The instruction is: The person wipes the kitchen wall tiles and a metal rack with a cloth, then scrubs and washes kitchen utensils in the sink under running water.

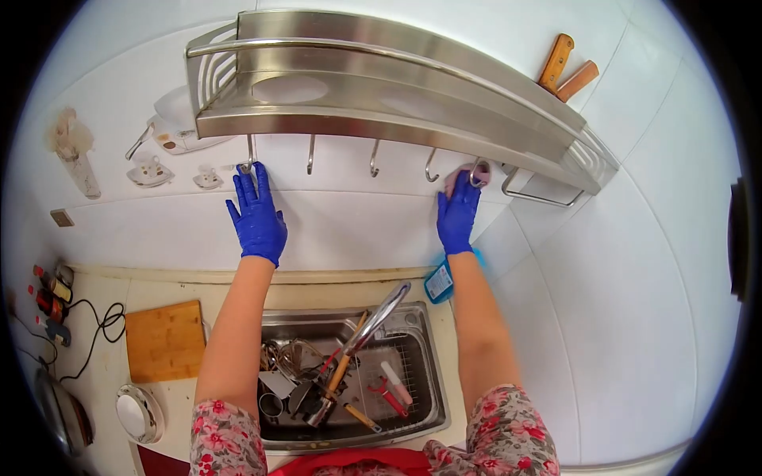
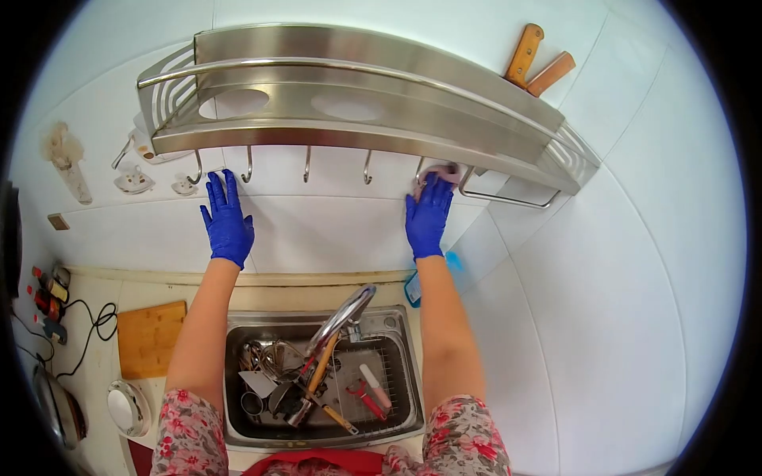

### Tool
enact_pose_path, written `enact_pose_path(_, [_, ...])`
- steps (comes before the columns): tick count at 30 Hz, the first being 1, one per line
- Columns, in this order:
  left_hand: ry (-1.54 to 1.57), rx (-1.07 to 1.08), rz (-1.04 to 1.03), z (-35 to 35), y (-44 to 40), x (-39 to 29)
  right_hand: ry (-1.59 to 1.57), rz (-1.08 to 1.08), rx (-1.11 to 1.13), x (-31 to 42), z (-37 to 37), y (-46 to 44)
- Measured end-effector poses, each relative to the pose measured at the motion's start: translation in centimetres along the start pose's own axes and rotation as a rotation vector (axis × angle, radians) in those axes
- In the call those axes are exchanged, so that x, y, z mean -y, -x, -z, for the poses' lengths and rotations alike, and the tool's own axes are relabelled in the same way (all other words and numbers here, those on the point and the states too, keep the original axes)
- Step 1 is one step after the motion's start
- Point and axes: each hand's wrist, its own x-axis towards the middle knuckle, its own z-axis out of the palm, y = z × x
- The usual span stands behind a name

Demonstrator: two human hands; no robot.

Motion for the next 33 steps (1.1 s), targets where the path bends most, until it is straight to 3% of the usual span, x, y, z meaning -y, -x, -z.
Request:
enact_pose_path(2, [0.013, 0.015, 0.014, 0.1, 0.1, -0.1, -0.127, -0.078, -0.135, 2.2, -1.3, -0.8])
enact_pose_path(4, [-0.001, 0.026, 0.016, 0.4, 0.1, -0.4, -0.175, -0.015, -0.077, 6.7, -0.6, -2.4])
enact_pose_path(8, [0.014, 0.004, 0.027, 0.1, 0.2, -0.6, -0.149, 0.474, 0.398, 13.2, 0.1, -3.2])
enact_pose_path(9, [0.016, 0.002, 0.028, 0.1, 0.3, -0.7, -0.148, 0.477, 0.397, 12.6, -0.1, -3.6])
enact_pose_path(11, [-0.006, -0.001, 0.022, 0.3, 0.3, -0.5, -0.258, 0.827, 0.454, 10.6, -0.5, -4.6])
enact_pose_path(12, [-0.009, -0.002, 0.024, 0.2, 0.3, -0.3, -0.092, 0.865, 0.401, 9.7, 0.9, -5.2])
enact_pose_path(14, [-0.025, -0.009, -0.008, -0.2, 0.3, 0.4, -0.020, 0.675, 0.312, 7.4, 1.2, -5.1])
enact_pose_path(17, [0.047, -0.032, -0.011, 0.1, 0.4, 0.6, -0.014, 0.349, -0.013, 10.1, 0.7, -5.0])
enact_pose_path(20, [0.098, -0.075, -0.036, 0.1, 0.5, 1.3, -0.144, 0.370, 0.027, 16.1, -0.7, -6.5])
enact_pose_path(24, [0.153, -0.090, -0.021, -1.0, 0.8, 2.6, -0.350, 0.590, 0.278, 24.6, -0.5, -8.6])
enact_pose_path(26, [0.176, -0.113, -0.030, -1.4, 1.6, 3.1, -0.230, 0.893, 0.192, 25.7, -3.8, -7.3])
enact_pose_path(28, [0.232, -0.069, -0.018, -1.2, 2.1, 3.6, -0.301, 0.949, 0.277, 24.1, -1.9, -6.2])
enact_pose_path(30, [0.236, -0.102, -0.043, -1.5, 3.0, 4.3, -0.164, 1.171, 0.351, 21.3, -3.0, -5.1])
enact_pose_path(32, [0.257, -0.113, -0.112, -1.3, 3.3, 4.7, -0.255, 1.138, 0.488, 18.7, -3.8, -5.9])
enact_pose_path(33, [0.300, -0.116, -0.107, -1.4, 3.4, 4.8, -0.130, 1.213, 0.390, 18.5, -3.4, -6.7])
